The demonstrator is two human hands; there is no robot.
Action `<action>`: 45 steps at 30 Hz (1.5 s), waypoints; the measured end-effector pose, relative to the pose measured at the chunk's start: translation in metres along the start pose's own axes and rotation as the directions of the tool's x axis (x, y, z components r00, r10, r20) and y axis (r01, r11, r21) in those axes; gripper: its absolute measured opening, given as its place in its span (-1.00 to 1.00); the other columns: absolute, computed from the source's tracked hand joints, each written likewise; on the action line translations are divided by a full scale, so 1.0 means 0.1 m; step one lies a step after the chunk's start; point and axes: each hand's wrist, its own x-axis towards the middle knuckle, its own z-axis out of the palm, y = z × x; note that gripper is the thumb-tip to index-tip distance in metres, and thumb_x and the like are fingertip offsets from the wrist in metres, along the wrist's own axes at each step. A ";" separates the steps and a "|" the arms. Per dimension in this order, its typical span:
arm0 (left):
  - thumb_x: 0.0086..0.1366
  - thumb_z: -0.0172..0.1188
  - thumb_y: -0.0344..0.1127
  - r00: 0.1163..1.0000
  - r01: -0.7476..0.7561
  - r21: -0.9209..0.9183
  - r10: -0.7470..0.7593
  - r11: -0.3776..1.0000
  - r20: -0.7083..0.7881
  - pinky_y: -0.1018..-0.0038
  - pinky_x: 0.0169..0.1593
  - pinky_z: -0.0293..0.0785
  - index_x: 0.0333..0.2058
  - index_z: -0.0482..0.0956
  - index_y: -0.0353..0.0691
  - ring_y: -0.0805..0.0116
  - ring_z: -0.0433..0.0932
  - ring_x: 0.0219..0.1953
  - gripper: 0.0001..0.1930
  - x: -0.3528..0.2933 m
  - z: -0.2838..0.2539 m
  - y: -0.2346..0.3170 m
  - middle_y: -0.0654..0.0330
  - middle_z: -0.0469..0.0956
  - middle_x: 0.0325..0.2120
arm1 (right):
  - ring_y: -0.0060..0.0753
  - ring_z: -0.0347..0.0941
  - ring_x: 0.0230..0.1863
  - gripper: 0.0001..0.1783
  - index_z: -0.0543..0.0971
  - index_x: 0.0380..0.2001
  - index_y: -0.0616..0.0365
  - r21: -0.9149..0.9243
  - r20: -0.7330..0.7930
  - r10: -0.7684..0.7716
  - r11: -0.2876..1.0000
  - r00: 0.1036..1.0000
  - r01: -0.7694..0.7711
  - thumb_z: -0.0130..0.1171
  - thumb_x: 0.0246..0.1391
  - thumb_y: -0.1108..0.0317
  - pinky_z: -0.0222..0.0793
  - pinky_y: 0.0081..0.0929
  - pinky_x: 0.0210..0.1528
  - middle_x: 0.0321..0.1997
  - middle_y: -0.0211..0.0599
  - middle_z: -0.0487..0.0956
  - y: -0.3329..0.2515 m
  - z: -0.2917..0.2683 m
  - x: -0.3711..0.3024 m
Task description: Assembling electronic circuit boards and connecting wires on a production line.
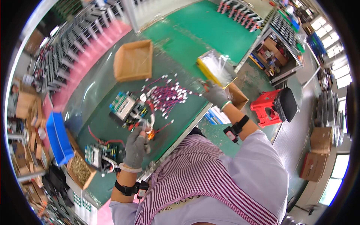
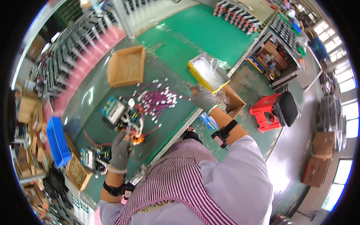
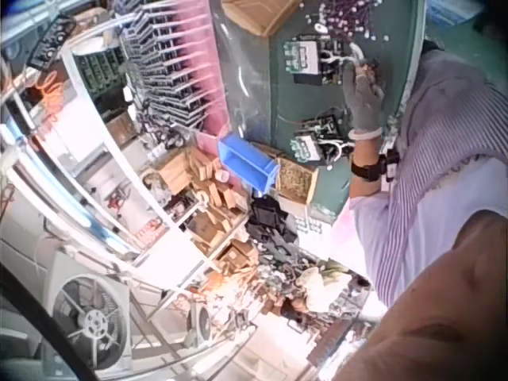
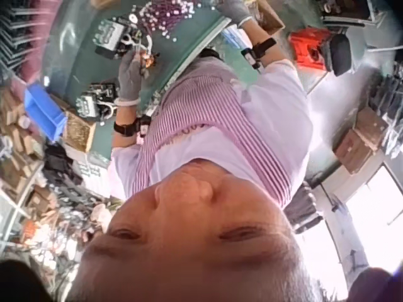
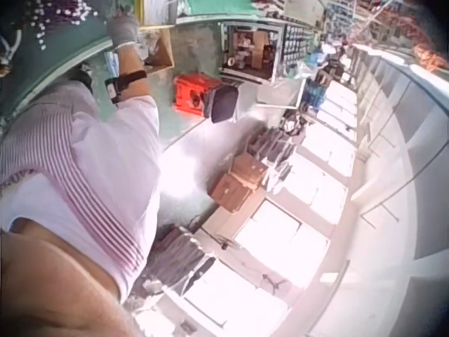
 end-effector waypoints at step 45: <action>0.00 0.12 -0.31 0.715 -0.270 0.880 0.694 0.391 -0.089 0.32 -0.14 0.36 -0.25 0.47 -0.18 0.19 0.41 -0.20 -0.72 0.45 -0.17 -0.60 0.15 0.43 -0.26 | -0.11 0.41 -0.33 -0.88 0.50 -0.52 0.02 -0.062 -0.405 -0.818 0.472 0.410 0.880 0.16 -0.26 0.36 0.35 -0.26 -0.34 -0.34 -0.31 0.48 -1.33 0.25 0.91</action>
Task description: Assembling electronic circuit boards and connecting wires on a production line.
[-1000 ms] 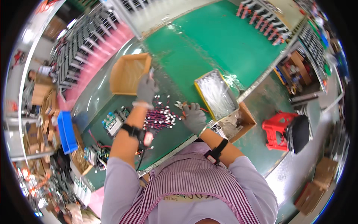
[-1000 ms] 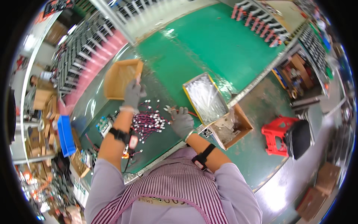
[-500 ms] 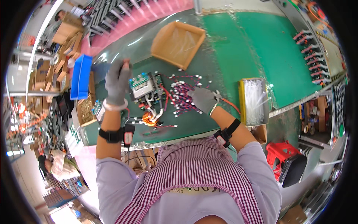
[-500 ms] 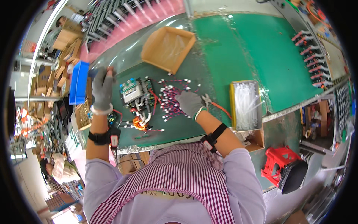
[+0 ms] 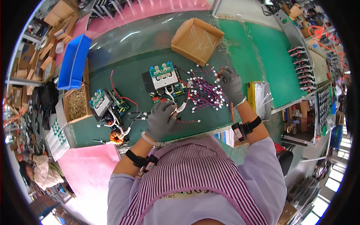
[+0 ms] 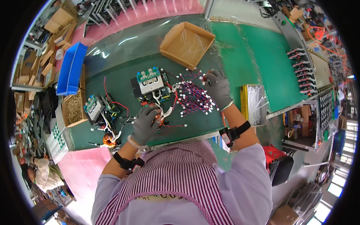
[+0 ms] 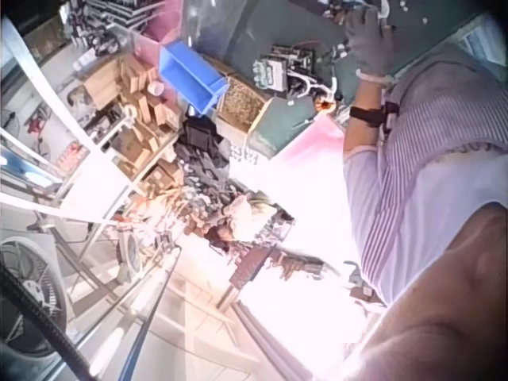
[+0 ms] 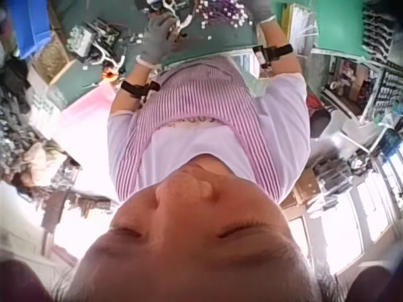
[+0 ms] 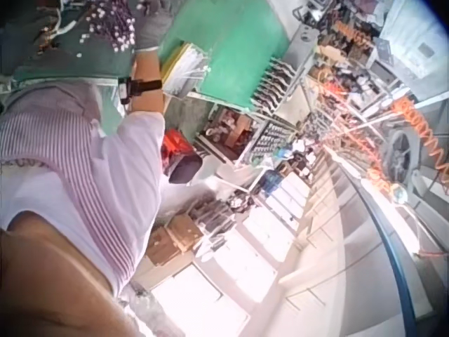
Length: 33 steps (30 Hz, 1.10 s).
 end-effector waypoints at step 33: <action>-0.14 0.15 -0.30 0.976 -0.188 0.326 0.141 0.926 0.164 0.12 0.00 0.26 -0.37 0.44 -0.26 0.16 0.40 -0.33 -0.71 0.50 0.46 0.10 0.12 0.43 -0.49 | -0.05 0.40 -0.20 -0.63 0.46 -0.21 0.18 0.437 0.808 -0.120 0.779 0.576 -0.450 -0.13 -0.03 0.20 0.30 -0.29 -0.11 -0.30 -0.01 0.49 -0.22 0.55 0.05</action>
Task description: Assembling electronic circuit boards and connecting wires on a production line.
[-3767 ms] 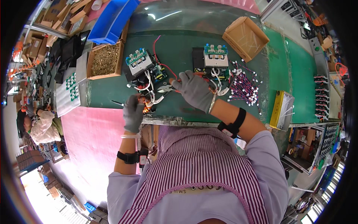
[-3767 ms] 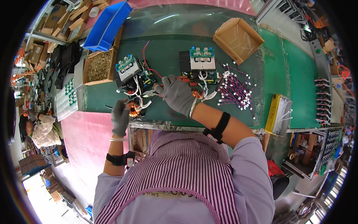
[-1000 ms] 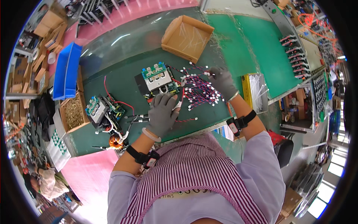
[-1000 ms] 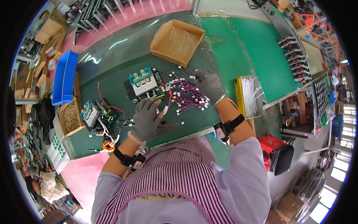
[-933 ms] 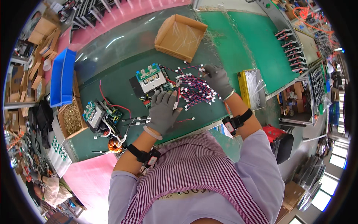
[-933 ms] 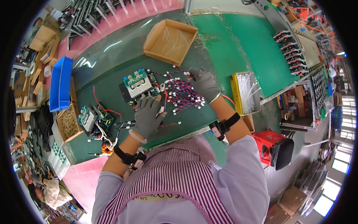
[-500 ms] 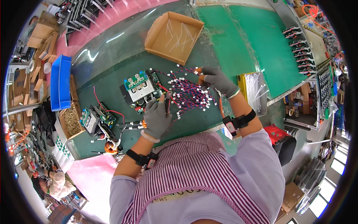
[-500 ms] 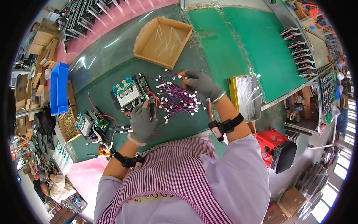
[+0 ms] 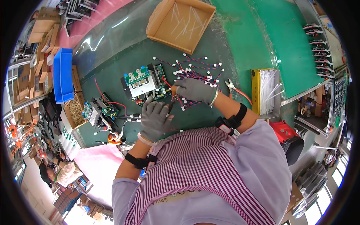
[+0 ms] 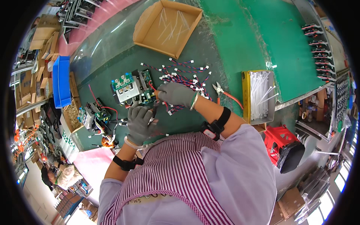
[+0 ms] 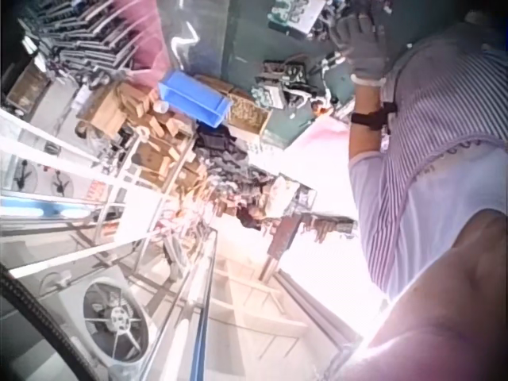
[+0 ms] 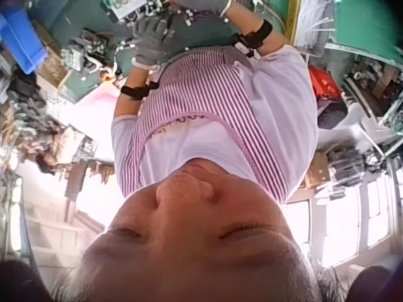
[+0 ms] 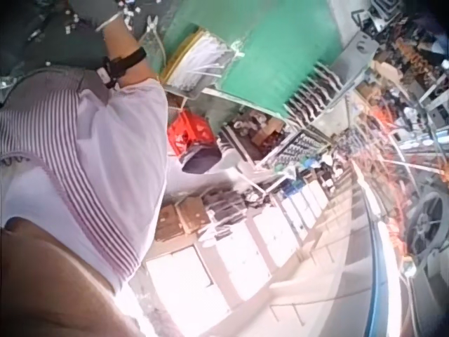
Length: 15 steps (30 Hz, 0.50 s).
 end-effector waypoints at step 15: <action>-0.02 0.10 -0.29 0.929 0.362 0.097 -0.367 0.927 0.035 0.27 -0.13 0.28 -0.44 0.47 -0.18 0.13 0.44 -0.38 -0.85 0.21 0.14 -0.11 0.12 0.49 -0.51 | -0.19 0.43 -0.24 -0.70 0.51 -0.26 0.05 -0.244 -0.082 -0.035 0.970 0.996 0.014 -0.01 -0.10 0.23 0.35 -0.29 -0.18 -0.28 -0.23 0.50 -0.06 0.17 0.11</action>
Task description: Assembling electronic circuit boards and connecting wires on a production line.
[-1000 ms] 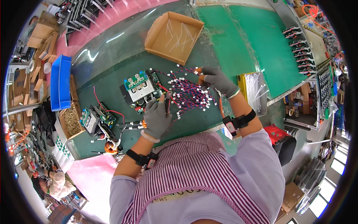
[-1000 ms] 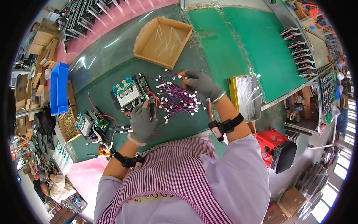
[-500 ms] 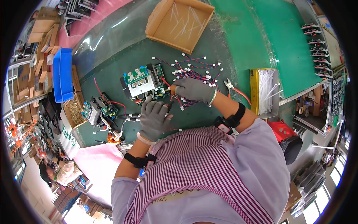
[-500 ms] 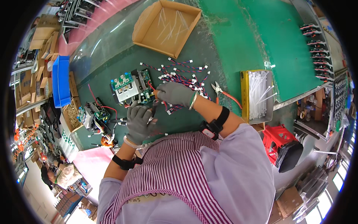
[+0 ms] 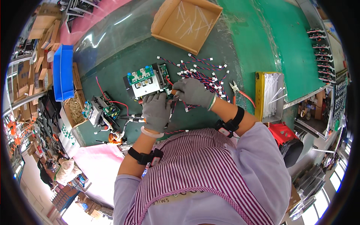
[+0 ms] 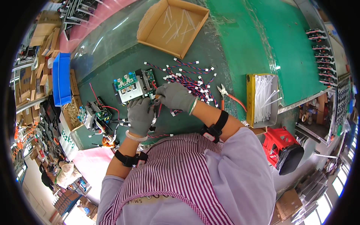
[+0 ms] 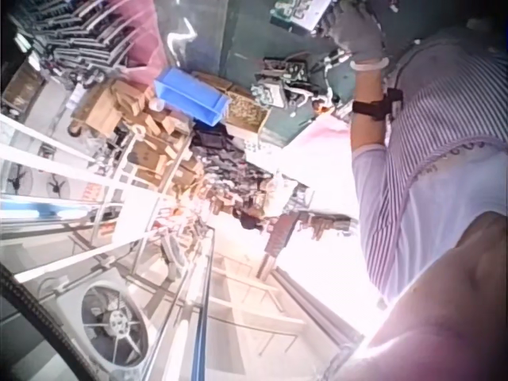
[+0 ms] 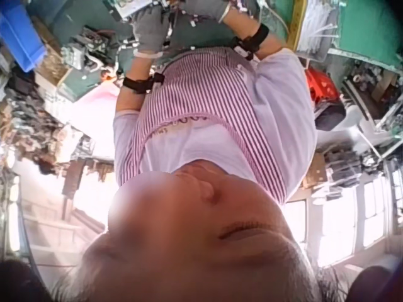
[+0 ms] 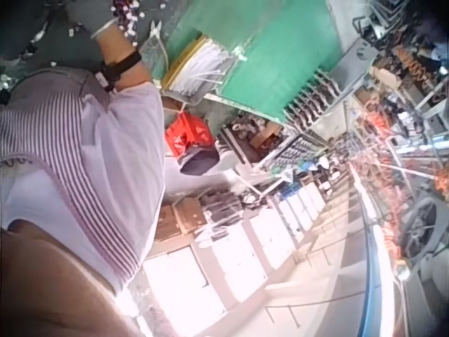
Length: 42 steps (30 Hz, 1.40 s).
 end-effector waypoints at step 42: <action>-0.04 0.13 -0.35 0.999 0.027 -0.240 -0.035 0.970 -0.031 0.27 -0.22 0.28 -0.50 0.41 -0.25 0.11 0.44 -0.47 -0.86 0.02 0.07 -0.07 0.10 0.46 -0.62 | -0.04 0.39 -0.14 -0.73 0.44 -0.35 0.22 0.139 0.226 -0.645 0.763 0.730 0.631 0.18 -0.21 0.41 0.37 -0.35 -0.14 -0.12 -0.06 0.42 0.47 0.05 0.39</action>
